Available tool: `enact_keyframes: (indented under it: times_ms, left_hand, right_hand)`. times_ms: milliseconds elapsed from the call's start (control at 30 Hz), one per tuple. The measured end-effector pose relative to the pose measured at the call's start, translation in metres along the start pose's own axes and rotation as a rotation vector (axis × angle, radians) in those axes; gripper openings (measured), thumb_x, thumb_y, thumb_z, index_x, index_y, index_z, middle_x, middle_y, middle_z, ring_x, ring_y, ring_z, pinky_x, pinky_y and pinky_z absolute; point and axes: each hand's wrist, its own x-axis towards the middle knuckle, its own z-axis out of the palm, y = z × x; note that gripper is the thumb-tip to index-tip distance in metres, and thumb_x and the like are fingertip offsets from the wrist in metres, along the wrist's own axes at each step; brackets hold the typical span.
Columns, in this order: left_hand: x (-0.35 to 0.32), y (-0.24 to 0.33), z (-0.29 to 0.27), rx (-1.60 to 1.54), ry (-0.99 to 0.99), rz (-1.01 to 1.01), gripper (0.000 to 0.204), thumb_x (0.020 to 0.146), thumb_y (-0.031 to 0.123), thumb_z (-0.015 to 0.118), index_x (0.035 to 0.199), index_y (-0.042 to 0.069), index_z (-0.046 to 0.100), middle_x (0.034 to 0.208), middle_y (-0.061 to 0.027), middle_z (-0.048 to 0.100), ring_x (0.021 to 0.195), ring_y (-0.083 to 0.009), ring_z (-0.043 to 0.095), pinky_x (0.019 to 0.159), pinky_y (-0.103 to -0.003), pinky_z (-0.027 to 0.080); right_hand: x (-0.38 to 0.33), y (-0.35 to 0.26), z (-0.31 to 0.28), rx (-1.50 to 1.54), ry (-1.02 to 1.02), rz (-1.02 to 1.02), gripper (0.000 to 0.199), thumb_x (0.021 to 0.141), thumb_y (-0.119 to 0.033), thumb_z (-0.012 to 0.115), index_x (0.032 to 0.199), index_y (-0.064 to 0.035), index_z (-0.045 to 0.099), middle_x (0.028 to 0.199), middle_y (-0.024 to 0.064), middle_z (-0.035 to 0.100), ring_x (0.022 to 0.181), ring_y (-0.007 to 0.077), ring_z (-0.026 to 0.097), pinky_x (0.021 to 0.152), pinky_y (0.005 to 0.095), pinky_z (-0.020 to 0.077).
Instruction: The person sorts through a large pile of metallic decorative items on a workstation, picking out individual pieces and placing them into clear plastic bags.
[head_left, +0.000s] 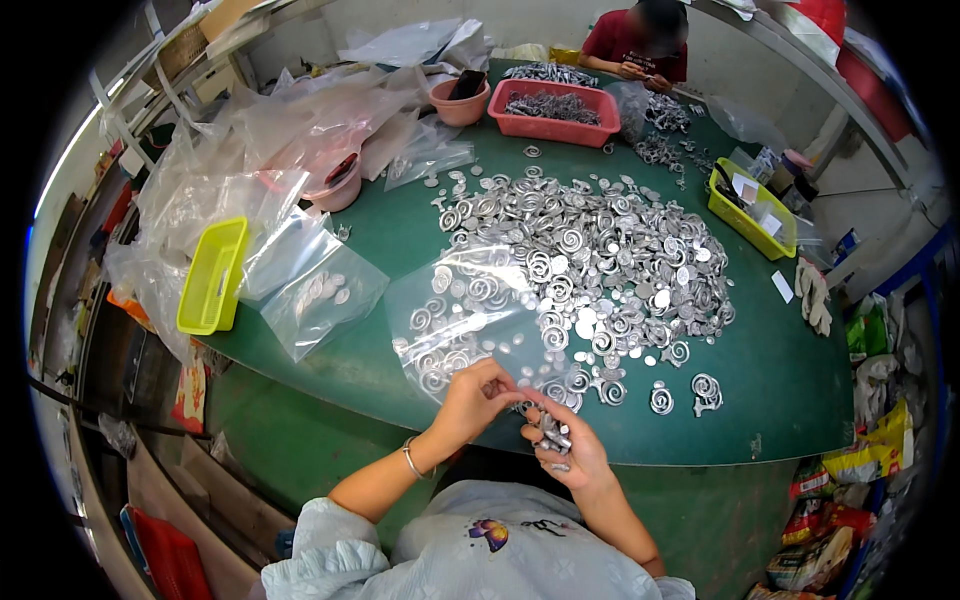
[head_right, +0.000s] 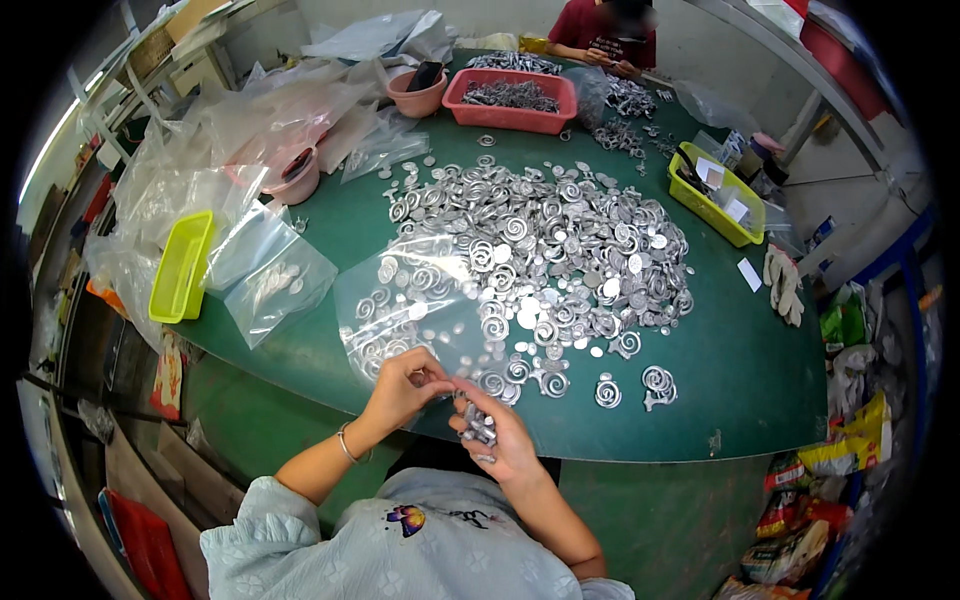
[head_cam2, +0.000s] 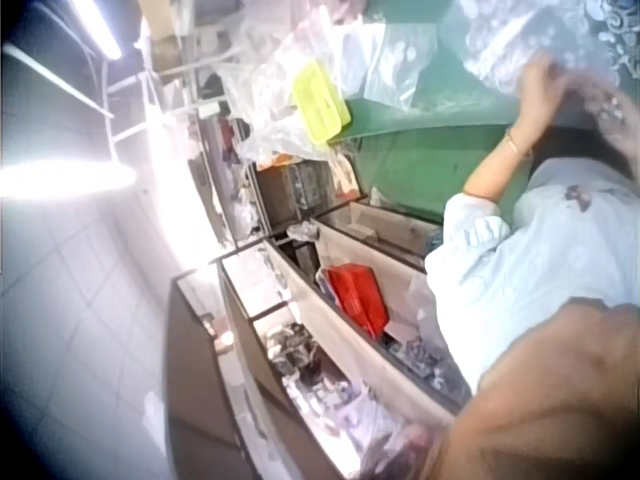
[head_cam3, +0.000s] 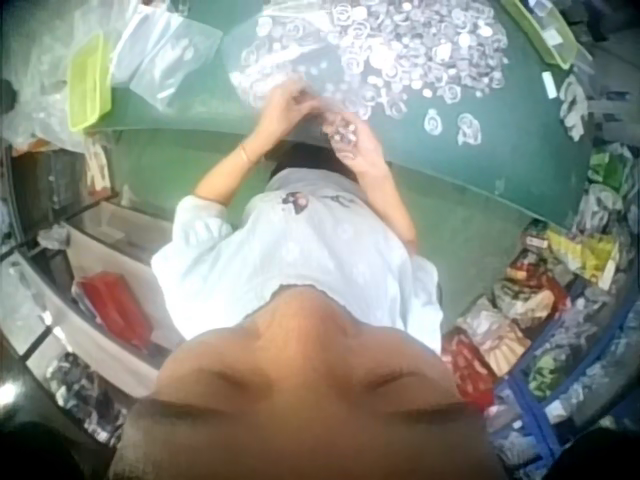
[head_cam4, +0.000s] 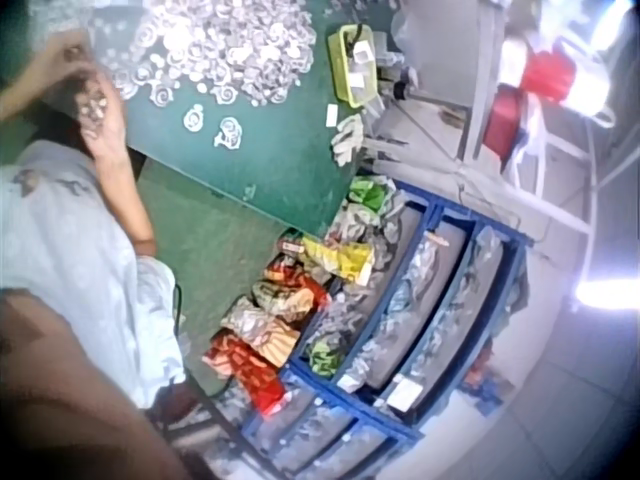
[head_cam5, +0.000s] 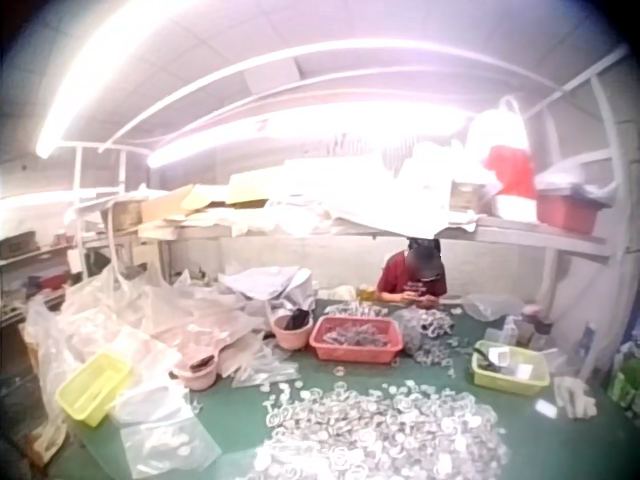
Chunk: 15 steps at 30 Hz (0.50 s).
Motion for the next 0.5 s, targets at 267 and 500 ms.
enact_keyframes:
  times_ms: [267,500]
  left_hand:
    - [-0.008,0.028,0.018,0.048,-0.029,0.38,0.021,0.07,-0.007,0.071,0.088,0.003,0.068,0.084,-0.008,0.058,0.069,-0.0198,0.059,0.061,-0.028,0.048]
    - [-0.02,0.07,0.029,-0.07,-0.228,0.521,0.021,0.072,-0.007,0.068,0.09,0.002,0.067,0.087,-0.0093,0.06,0.073,-0.0223,0.06,0.063,-0.03,0.049]
  right_hand:
    - [0.002,-0.003,-0.02,0.273,0.027,0.204,0.027,0.094,-0.021,0.053,0.111,-0.0015,0.057,0.081,0.0039,0.054,0.067,0.0112,0.052,0.032,0.0187,0.0298]
    - [0.006,-0.007,0.014,0.122,0.111,-0.144,0.021,0.095,-0.024,0.047,0.102,-0.0082,0.059,0.095,0.0045,0.062,0.086,0.0173,0.06,0.065,0.024,0.051]
